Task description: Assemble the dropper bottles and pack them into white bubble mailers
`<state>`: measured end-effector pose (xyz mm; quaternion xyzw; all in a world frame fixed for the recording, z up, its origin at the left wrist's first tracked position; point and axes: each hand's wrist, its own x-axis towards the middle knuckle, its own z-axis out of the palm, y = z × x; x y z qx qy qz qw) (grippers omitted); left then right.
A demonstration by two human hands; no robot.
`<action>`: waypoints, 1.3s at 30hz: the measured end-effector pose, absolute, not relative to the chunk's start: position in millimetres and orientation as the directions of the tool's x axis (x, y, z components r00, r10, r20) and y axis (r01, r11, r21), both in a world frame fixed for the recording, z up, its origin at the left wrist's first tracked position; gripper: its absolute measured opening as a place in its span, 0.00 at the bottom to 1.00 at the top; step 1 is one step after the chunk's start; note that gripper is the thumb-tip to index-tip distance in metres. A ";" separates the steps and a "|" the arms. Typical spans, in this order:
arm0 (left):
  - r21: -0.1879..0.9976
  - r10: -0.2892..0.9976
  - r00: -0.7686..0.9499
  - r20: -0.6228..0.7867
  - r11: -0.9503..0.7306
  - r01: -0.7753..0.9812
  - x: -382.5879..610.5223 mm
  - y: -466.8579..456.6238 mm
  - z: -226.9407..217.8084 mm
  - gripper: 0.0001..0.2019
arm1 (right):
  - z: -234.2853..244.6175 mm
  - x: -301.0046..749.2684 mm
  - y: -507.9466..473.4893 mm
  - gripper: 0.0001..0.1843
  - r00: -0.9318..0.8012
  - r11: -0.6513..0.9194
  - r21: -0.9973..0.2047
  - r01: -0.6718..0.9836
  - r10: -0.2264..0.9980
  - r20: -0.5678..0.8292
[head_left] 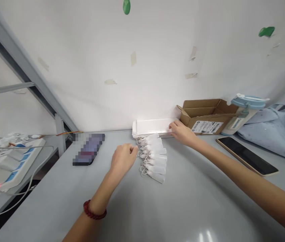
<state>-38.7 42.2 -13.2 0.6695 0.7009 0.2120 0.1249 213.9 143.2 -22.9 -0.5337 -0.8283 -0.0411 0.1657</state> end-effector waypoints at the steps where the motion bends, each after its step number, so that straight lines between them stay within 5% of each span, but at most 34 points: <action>1: 0.459 0.991 -0.074 0.116 0.013 0.888 -39.2 42.3 -13.4 0.18 | -22.3 214.4 146.4 0.10 -0.368 0.422 -0.122 0.898 0.875 0.316; 14: 0.523 0.990 -0.072 0.117 0.000 0.853 -36.7 40.6 -13.1 0.18 | -13.2 224.7 154.4 0.06 -0.364 0.437 -0.186 0.880 0.872 0.329; 39: 0.584 0.974 -0.099 0.205 -0.041 0.811 -35.9 38.9 -10.6 0.19 | -23.3 217.0 158.6 0.04 -0.437 0.555 -0.120 0.823 0.754 0.490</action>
